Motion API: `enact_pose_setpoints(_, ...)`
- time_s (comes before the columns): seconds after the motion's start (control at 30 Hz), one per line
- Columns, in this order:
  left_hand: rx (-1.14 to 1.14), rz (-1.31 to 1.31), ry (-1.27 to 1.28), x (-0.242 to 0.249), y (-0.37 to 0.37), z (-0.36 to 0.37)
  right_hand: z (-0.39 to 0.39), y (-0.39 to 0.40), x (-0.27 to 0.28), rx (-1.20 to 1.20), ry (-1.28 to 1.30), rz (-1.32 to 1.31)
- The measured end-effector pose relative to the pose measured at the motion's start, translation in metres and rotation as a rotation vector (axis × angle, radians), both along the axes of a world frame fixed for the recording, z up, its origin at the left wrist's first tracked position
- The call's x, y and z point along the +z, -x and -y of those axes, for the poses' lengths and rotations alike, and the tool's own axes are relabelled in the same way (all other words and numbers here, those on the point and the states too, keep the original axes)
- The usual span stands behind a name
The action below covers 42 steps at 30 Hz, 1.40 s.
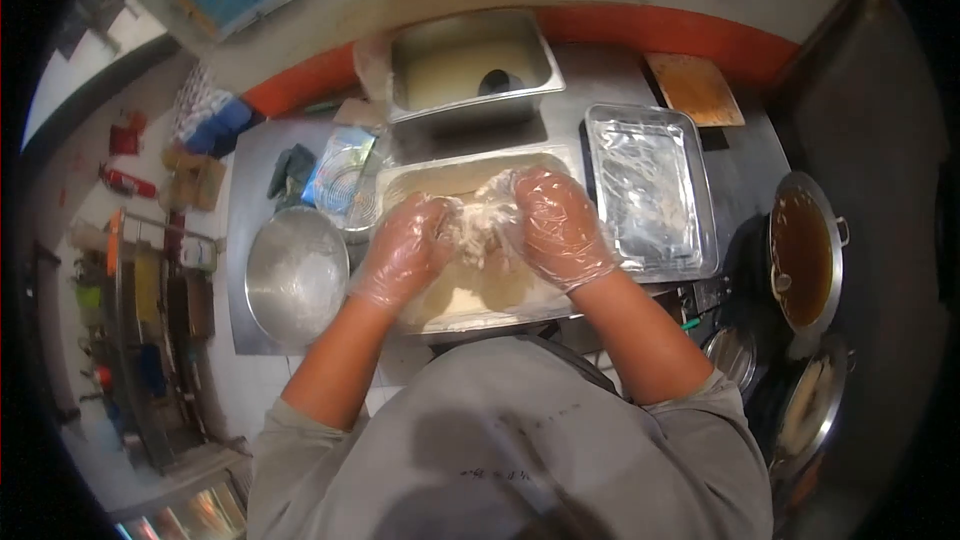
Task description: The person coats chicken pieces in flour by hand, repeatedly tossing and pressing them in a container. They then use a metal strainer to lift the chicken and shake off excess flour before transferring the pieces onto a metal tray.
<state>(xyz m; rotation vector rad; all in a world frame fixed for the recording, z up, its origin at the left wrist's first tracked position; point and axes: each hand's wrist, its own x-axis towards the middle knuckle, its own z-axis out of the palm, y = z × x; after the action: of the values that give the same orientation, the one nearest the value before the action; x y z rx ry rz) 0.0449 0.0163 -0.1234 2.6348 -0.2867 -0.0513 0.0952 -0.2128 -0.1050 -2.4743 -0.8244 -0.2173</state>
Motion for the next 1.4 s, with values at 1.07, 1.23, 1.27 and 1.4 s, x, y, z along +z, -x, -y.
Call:
enact_pose_setpoints(1.07,-0.16,-0.386,-0.383,-0.112,-0.037,0.055,0.353,0.087,-0.427,-1.663,-1.78,-0.781)
enact_pose_setpoints(1.23,-0.147,-0.243,-0.409,-0.112,-0.027,0.045,0.358,0.072,-0.538,-2.034,-1.374,-0.289)
enact_pose_setpoints(1.27,-0.086,-0.288,-0.342,-0.111,-0.026,0.045,0.356,0.076,-0.531,-2.066,-1.157,-0.352)
enact_pose_setpoints(1.4,0.057,-0.316,-0.15,-0.105,-0.017,0.046,0.339,0.078,-0.393,-2.109,-0.677,-0.52)
